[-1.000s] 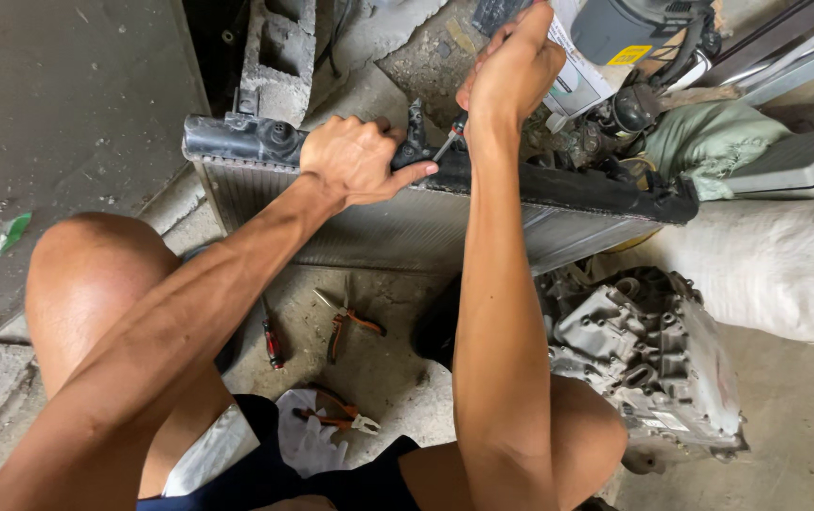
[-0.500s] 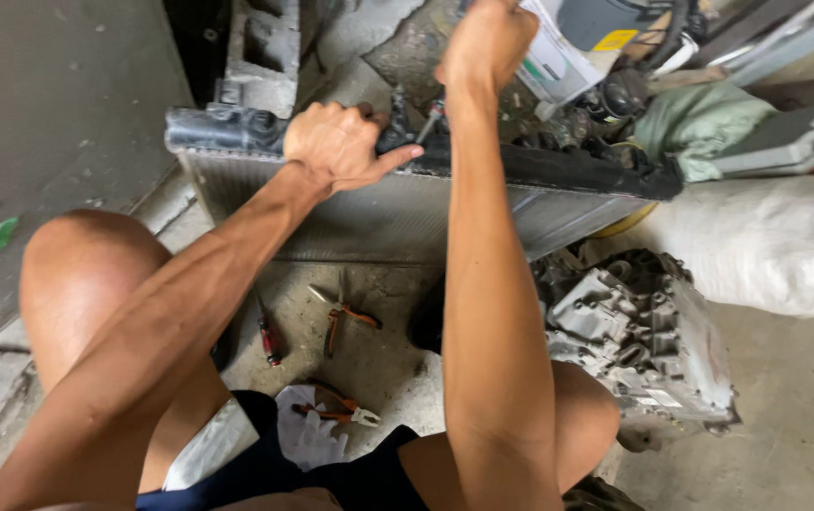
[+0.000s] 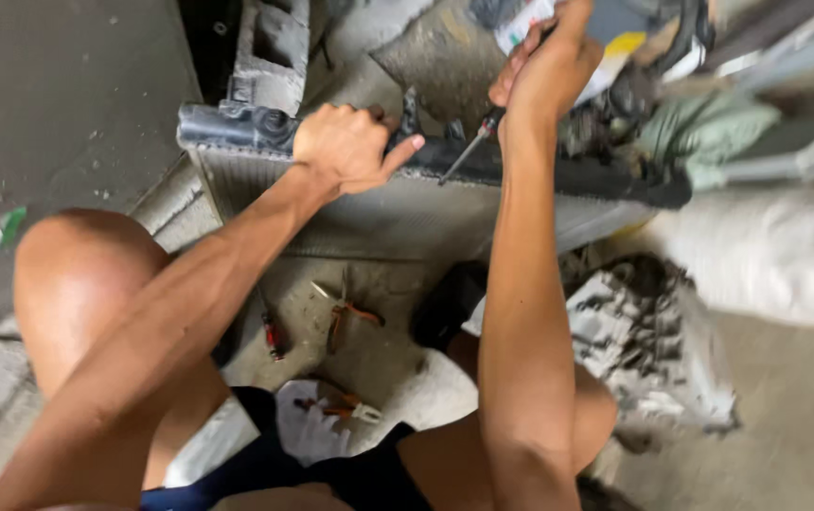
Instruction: The person uses a screwdriver and pliers to pry and remove a plastic clip from the top tank of a car radiator. The person works on the same clip repeatedly, switching between tools to loosen and extract it.
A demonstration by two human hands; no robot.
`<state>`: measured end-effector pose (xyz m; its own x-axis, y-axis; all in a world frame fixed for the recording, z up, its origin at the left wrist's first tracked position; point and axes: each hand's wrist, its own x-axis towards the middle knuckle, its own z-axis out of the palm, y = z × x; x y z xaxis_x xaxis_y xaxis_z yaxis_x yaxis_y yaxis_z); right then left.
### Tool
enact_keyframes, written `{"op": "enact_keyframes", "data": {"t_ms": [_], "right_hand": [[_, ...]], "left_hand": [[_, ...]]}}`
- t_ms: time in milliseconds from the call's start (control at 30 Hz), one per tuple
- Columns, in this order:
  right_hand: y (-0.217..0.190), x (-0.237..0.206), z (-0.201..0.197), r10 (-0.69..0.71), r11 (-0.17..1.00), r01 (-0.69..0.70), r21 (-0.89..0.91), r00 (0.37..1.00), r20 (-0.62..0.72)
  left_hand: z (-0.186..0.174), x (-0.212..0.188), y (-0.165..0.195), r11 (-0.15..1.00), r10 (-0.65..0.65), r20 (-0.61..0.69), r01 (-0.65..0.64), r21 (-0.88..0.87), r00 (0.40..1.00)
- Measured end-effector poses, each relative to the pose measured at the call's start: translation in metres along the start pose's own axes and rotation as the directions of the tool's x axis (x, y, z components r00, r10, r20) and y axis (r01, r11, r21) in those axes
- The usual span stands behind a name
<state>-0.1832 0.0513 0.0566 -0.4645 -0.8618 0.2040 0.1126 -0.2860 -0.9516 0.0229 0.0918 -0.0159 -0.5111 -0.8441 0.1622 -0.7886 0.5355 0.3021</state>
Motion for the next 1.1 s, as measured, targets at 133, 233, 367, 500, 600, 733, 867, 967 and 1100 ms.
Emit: {"op": "enact_keyframes", "data": {"t_ms": [133, 233, 367, 500, 600, 733, 867, 967, 1100], "right_hand": [[-0.01, -0.031, -0.011, -0.09, 0.966, 0.072, 0.248, 0.994, 0.062], [-0.003, -0.058, -0.013, -0.161, 0.936, 0.146, 0.319, 0.987, 0.02], [0.003, -0.084, -0.015, -0.243, 0.911, 0.206, 0.358, 0.968, 0.06], [0.005, -0.096, -0.019, -0.369, 0.855, 0.296, 0.426, 0.924, 0.098], [0.007, -0.102, -0.023, -0.41, 0.854, 0.337, 0.397, 0.905, 0.114], [0.014, -0.106, -0.027, -0.398, 0.828, 0.302, 0.473, 0.91, 0.117], [0.022, -0.111, -0.03, -0.471, 0.78, 0.362, 0.51, 0.877, 0.098], [0.027, -0.118, -0.032, -0.482, 0.77, 0.386, 0.509, 0.873, 0.068], [0.031, -0.131, -0.037, -0.53, 0.724, 0.416, 0.551, 0.846, 0.058]], "left_hand": [[0.008, 0.005, -0.004, 0.999, -0.045, -0.057, 0.043, -0.028, 0.997], [0.011, 0.005, -0.003, 0.999, -0.031, -0.028, 0.03, -0.037, 0.999], [0.009, 0.002, -0.002, 0.999, -0.033, -0.033, 0.032, -0.022, 0.999], [0.0, 0.006, -0.001, 0.998, -0.039, 0.003, 0.039, -0.043, 0.999], [-0.006, 0.013, 0.002, 0.995, -0.085, 0.137, 0.091, -0.041, 0.987], [-0.011, 0.021, 0.007, 0.998, -0.051, 0.272, 0.06, -0.022, 0.961], [-0.005, 0.023, 0.009, 0.997, 0.021, 0.217, -0.035, 0.063, 0.976], [0.004, 0.024, 0.007, 0.997, 0.022, 0.214, -0.038, 0.068, 0.977], [0.014, 0.026, 0.001, 0.997, 0.047, 0.177, -0.059, 0.058, 0.983]]}}
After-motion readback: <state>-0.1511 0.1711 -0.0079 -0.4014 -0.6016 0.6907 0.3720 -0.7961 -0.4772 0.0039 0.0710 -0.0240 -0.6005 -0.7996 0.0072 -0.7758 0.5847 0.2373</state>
